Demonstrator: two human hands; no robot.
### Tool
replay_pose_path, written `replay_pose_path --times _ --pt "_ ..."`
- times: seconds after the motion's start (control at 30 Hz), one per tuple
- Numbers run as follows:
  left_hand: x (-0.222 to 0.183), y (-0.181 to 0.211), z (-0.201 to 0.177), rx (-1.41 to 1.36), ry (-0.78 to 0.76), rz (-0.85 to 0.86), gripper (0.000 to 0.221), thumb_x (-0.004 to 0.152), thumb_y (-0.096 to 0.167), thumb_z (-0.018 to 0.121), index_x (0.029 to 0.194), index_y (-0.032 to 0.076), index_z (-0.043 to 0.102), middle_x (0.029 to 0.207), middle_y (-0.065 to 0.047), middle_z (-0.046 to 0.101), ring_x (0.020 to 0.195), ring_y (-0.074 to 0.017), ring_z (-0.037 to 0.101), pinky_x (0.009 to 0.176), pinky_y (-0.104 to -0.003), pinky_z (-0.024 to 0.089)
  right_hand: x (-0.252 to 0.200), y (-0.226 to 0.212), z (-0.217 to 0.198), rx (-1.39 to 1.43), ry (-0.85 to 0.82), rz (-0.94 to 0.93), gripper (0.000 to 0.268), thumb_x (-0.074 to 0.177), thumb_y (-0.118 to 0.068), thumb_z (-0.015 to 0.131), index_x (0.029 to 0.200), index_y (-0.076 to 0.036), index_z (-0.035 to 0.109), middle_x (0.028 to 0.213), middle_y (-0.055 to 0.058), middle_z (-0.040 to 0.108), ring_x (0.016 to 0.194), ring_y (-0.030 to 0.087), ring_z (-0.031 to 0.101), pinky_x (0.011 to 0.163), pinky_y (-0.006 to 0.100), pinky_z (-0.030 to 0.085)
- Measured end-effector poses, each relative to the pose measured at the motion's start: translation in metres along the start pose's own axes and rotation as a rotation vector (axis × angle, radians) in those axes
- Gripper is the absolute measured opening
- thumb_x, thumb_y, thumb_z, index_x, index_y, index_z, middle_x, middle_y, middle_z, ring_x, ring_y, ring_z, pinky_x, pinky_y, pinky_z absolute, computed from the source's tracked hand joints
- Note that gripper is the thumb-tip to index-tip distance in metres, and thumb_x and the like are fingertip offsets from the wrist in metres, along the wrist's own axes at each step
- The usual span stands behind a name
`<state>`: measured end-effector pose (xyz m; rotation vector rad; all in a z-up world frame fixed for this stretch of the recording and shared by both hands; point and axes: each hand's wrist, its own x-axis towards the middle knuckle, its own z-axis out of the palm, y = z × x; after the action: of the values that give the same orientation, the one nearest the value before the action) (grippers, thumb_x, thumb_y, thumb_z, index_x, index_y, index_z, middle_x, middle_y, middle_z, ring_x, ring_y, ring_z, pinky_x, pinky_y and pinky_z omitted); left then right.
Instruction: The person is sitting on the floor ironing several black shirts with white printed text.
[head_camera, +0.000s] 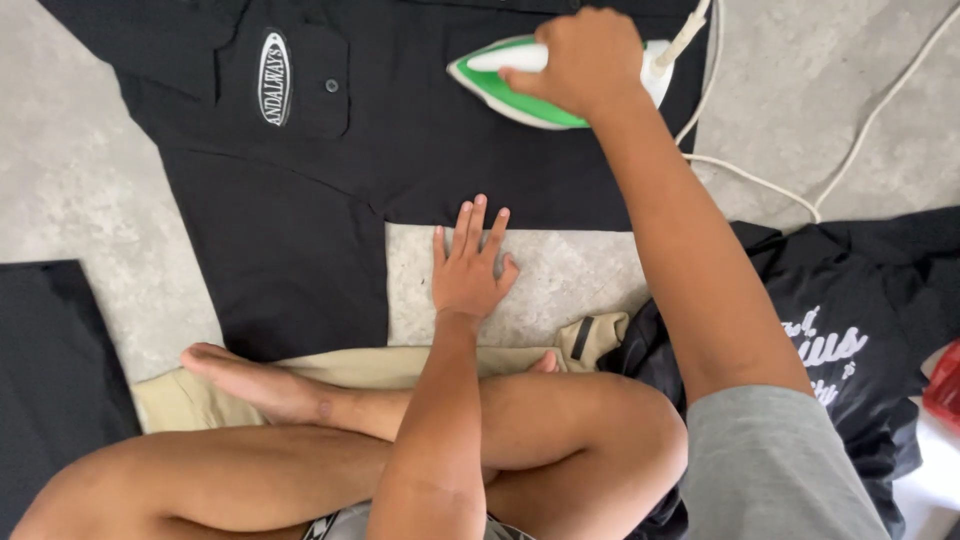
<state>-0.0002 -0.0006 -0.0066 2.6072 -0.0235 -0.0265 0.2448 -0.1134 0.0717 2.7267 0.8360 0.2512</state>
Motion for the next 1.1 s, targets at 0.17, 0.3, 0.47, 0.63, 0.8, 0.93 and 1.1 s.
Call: replay_pose_path --times 0.17,0.3,0.47,0.63,0.8,0.93,1.1 --pt "-0.004 -0.001 0.001 -0.015 0.007 -0.005 0.061 0.079 0.035 0.053 0.138 0.022 0.041 0.149 -0.002 0.022 0.138 -0.0167 0.02 0.108 -0.048 0.019 -0.034 -0.016 -0.021 0.088 -0.191 -0.008 0.059 0.073 -0.074 0.061 0.079 -0.017 0.072 0.058 0.009 0.064 0.044 0.03 0.059 0.047 0.037 0.048" --pt "-0.005 -0.002 0.003 -0.031 0.052 0.022 0.061 0.078 0.033 0.054 0.137 0.019 0.043 0.149 -0.005 0.022 0.138 -0.0177 0.022 0.108 -0.049 0.019 -0.05 -0.026 -0.03 0.073 -0.155 -0.026 0.057 0.074 -0.071 0.06 0.07 -0.014 0.07 0.048 0.006 0.058 0.038 0.025 0.053 0.044 0.032 0.044" --pt "-0.009 -0.005 0.009 -0.014 0.071 0.051 0.059 0.079 0.033 0.055 0.135 0.019 0.045 0.145 -0.009 0.03 0.133 -0.0255 0.032 0.104 -0.052 0.024 -0.047 -0.024 -0.013 0.042 -0.09 0.019 0.061 0.071 -0.078 0.06 0.078 -0.019 0.073 0.057 0.008 0.063 0.045 0.028 0.059 0.046 0.035 0.047" --pt "-0.009 -0.017 -0.024 -0.017 0.251 0.119 0.052 0.072 0.023 0.06 0.123 0.012 0.054 0.122 -0.013 0.05 0.11 -0.032 0.049 0.091 -0.045 0.037 -0.048 -0.029 -0.019 0.007 -0.004 0.028 0.059 0.072 -0.077 0.06 0.08 -0.021 0.074 0.056 0.004 0.063 0.043 0.026 0.057 0.043 0.034 0.046" --pt "-0.017 -0.064 -0.045 0.157 0.202 0.026 0.049 0.079 0.029 0.059 0.124 0.012 0.056 0.127 -0.012 0.047 0.123 -0.0284 0.039 0.099 -0.048 0.029 -0.063 -0.036 -0.028 0.014 -0.076 -0.194 0.058 0.072 -0.078 0.055 0.075 -0.022 0.071 0.051 0.005 0.059 0.04 0.026 0.055 0.042 0.033 0.044" --pt "-0.018 -0.068 -0.047 0.144 0.207 0.033 0.048 0.075 0.026 0.057 0.122 0.013 0.057 0.126 -0.011 0.048 0.122 -0.027 0.039 0.099 -0.047 0.029 -0.064 -0.041 -0.028 0.016 -0.054 -0.203 0.059 0.071 -0.079 0.057 0.075 -0.022 0.071 0.049 0.0 0.056 0.037 0.02 0.05 0.041 0.029 0.04" --pt "-0.019 -0.071 -0.039 0.126 0.178 0.04 0.051 0.075 0.027 0.056 0.124 0.011 0.056 0.137 -0.011 0.041 0.133 -0.0243 0.029 0.103 -0.048 0.024 -0.048 -0.05 -0.028 0.057 -0.081 0.096 0.059 0.075 -0.073 0.058 0.074 -0.016 0.072 0.053 0.007 0.062 0.042 0.027 0.057 0.041 0.035 0.046"
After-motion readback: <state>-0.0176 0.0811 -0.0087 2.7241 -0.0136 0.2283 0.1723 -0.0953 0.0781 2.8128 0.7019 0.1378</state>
